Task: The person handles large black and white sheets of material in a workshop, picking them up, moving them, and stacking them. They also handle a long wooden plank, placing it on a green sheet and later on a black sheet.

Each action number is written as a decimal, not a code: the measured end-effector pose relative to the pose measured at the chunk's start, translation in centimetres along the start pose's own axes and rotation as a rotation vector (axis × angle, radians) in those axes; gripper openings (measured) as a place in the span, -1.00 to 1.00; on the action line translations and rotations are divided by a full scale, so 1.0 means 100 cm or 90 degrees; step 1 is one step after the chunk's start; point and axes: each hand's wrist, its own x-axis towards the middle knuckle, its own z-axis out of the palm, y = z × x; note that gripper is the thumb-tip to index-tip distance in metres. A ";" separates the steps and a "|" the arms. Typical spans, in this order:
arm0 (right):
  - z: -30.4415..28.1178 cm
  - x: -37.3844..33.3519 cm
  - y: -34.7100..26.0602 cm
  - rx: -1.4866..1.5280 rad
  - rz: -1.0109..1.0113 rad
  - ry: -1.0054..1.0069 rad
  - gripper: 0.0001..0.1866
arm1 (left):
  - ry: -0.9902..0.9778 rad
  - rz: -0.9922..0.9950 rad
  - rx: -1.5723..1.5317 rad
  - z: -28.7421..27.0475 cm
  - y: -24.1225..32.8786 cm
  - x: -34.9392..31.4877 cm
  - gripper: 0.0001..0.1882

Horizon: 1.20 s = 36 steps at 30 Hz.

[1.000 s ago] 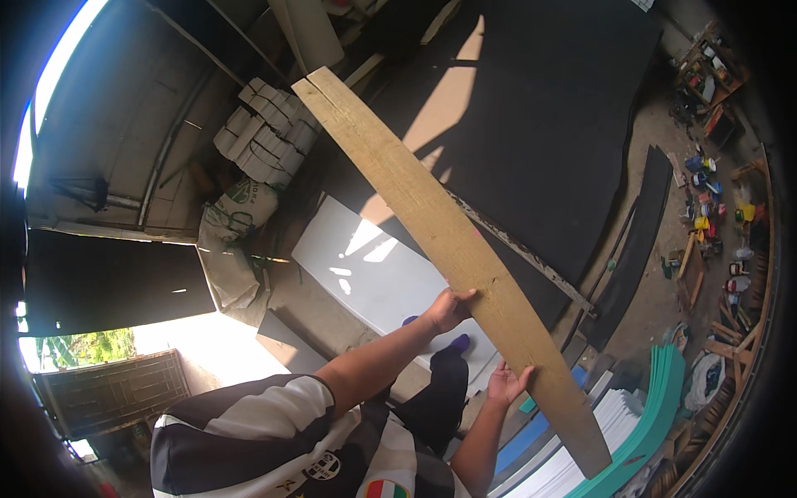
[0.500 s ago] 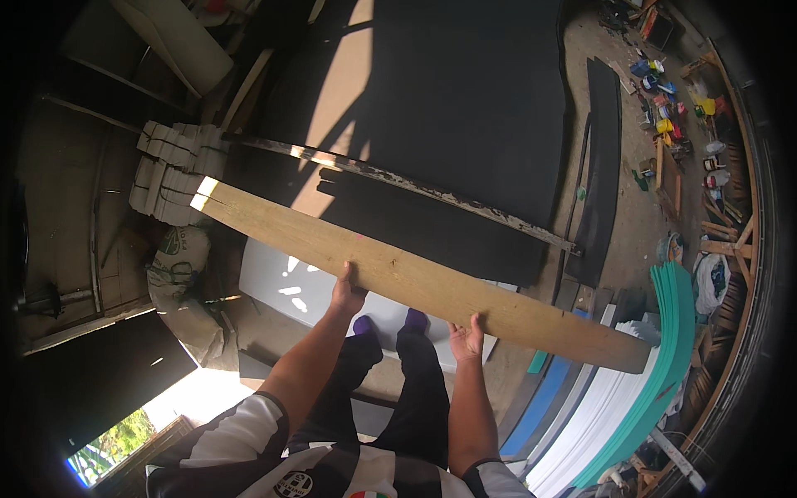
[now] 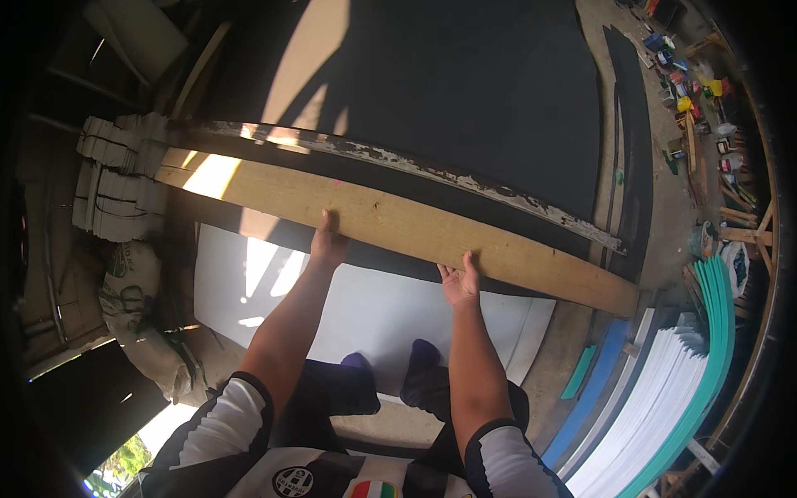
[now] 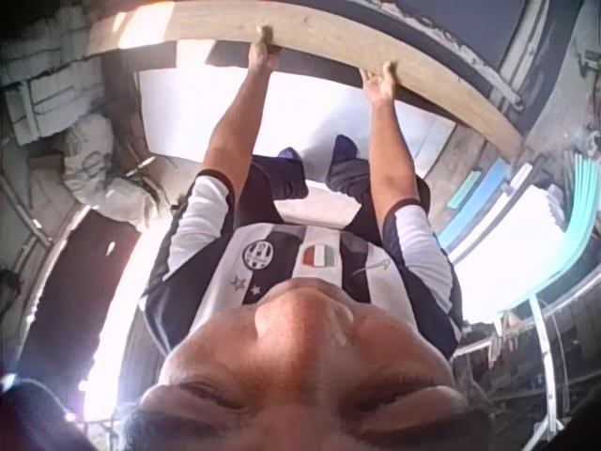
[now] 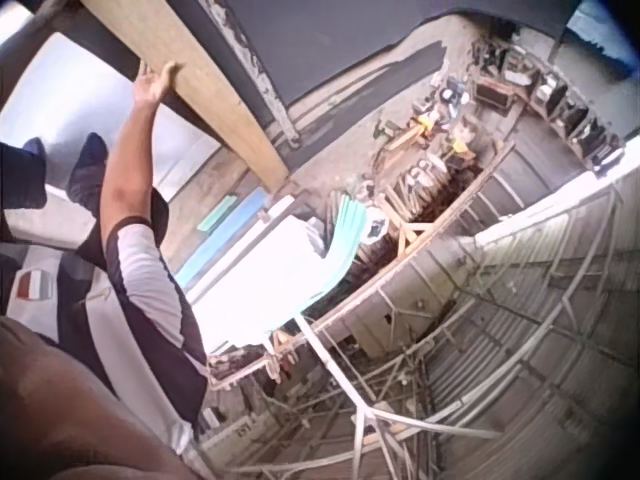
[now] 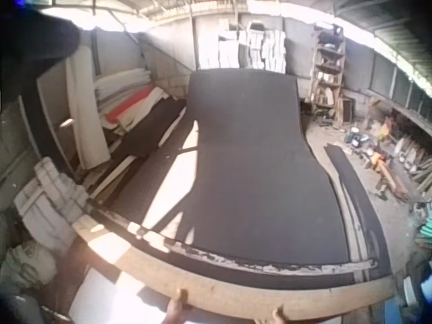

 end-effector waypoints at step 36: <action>0.160 0.165 0.297 -1.710 -0.579 -0.311 -0.22 | 0.218 0.051 1.301 -0.198 0.181 0.084 0.46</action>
